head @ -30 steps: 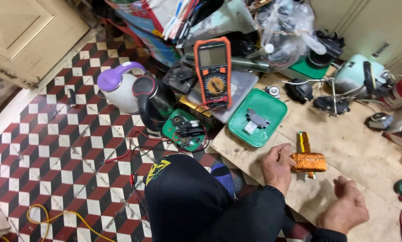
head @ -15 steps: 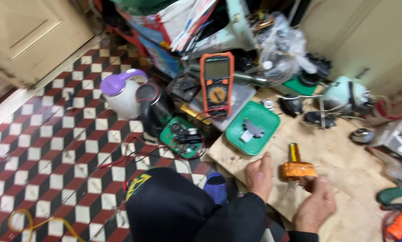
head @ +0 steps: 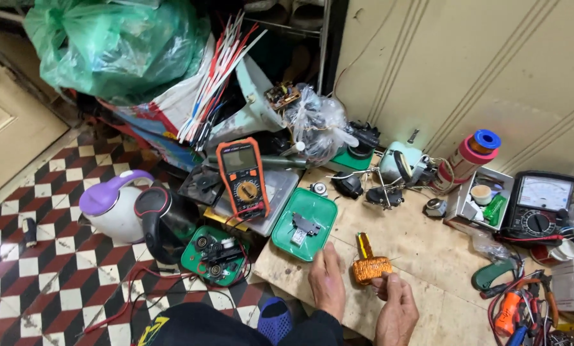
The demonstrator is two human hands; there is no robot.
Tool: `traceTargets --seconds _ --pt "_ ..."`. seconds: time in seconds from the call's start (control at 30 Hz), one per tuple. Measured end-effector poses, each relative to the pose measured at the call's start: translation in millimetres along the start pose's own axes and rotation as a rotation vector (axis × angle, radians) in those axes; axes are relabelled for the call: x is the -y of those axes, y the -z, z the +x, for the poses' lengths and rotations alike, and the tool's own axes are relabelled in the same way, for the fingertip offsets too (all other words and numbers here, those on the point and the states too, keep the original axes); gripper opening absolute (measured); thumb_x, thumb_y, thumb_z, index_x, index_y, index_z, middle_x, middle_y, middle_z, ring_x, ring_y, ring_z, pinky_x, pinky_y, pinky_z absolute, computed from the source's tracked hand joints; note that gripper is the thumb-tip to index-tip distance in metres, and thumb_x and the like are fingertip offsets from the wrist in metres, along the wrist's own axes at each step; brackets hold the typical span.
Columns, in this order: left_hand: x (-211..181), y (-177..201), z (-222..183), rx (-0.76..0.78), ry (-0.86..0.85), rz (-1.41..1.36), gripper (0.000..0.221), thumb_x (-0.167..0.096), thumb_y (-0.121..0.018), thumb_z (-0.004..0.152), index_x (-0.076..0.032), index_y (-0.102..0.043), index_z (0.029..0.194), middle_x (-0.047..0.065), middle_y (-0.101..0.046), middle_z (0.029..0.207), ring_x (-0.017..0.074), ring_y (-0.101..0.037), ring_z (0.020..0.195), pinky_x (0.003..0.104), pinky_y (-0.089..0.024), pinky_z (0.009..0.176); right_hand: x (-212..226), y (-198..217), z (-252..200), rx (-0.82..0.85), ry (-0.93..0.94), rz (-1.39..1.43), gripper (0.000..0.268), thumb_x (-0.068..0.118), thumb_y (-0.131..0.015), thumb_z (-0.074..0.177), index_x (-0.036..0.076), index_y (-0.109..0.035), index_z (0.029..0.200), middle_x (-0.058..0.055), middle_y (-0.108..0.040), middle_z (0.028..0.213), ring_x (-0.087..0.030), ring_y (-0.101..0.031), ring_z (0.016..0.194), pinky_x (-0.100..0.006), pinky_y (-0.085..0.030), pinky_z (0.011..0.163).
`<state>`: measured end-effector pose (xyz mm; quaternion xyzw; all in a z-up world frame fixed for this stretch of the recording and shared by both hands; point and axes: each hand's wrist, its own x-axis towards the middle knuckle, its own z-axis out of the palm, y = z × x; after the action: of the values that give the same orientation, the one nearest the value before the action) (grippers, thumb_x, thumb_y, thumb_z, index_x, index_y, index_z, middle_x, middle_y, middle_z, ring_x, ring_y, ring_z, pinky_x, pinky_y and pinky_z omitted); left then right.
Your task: Repairing a copper coil by manipulating wires and using tools like scissors and a screwdriver to adjust components.
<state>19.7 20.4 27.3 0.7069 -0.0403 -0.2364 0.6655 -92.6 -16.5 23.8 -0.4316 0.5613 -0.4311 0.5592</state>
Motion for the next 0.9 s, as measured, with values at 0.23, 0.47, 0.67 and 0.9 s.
traceTargets --seconds 0.23,0.47,0.67,0.9 --pt "-105.3 -22.8 109.3 0.036 0.082 -0.405 0.058 -0.022 -0.058 0.103 -0.005 -0.054 0.158 0.010 -0.073 0.117 0.0169 -0.068 0.092 0.032 -0.057 0.092 -30.2 -3.6 14.6 0.053 -0.021 0.069 0.034 0.020 -0.057 0.120 -0.009 -0.075 0.119 -0.020 -0.079 0.094 -0.025 -0.069 0.087 -0.035 -0.053 0.087" --pt "-77.0 -51.3 228.0 -0.042 0.287 -0.804 0.062 -0.031 -0.073 0.097 0.009 -0.055 0.141 0.025 -0.055 0.142 0.0350 -0.065 0.127 0.046 -0.057 0.111 -40.4 -1.7 23.1 0.077 -0.047 0.106 0.035 0.015 -0.056 0.119 -0.014 -0.074 0.121 -0.029 -0.077 0.094 -0.034 -0.070 0.082 -0.043 -0.058 0.082" --pt "-78.5 -56.6 253.0 -0.133 0.375 -0.844 0.068 -0.038 -0.069 0.099 0.004 -0.056 0.151 0.025 -0.059 0.158 0.0326 -0.065 0.140 0.045 -0.048 0.121 -68.4 5.8 39.4 0.063 0.012 0.139 0.029 0.009 -0.058 0.117 -0.015 -0.075 0.117 -0.030 -0.079 0.088 -0.031 -0.068 0.070 -0.039 -0.055 0.071" --pt "-106.1 -59.7 212.2 -0.215 0.263 -0.794 0.031 -0.032 -0.076 0.100 -0.006 -0.068 0.115 0.008 -0.074 0.091 0.0093 -0.061 0.067 0.026 -0.050 0.068 -61.6 4.0 37.5 0.064 -0.042 0.115 0.028 0.008 -0.058 0.119 -0.015 -0.074 0.118 -0.030 -0.078 0.090 -0.032 -0.069 0.072 -0.040 -0.054 0.072"
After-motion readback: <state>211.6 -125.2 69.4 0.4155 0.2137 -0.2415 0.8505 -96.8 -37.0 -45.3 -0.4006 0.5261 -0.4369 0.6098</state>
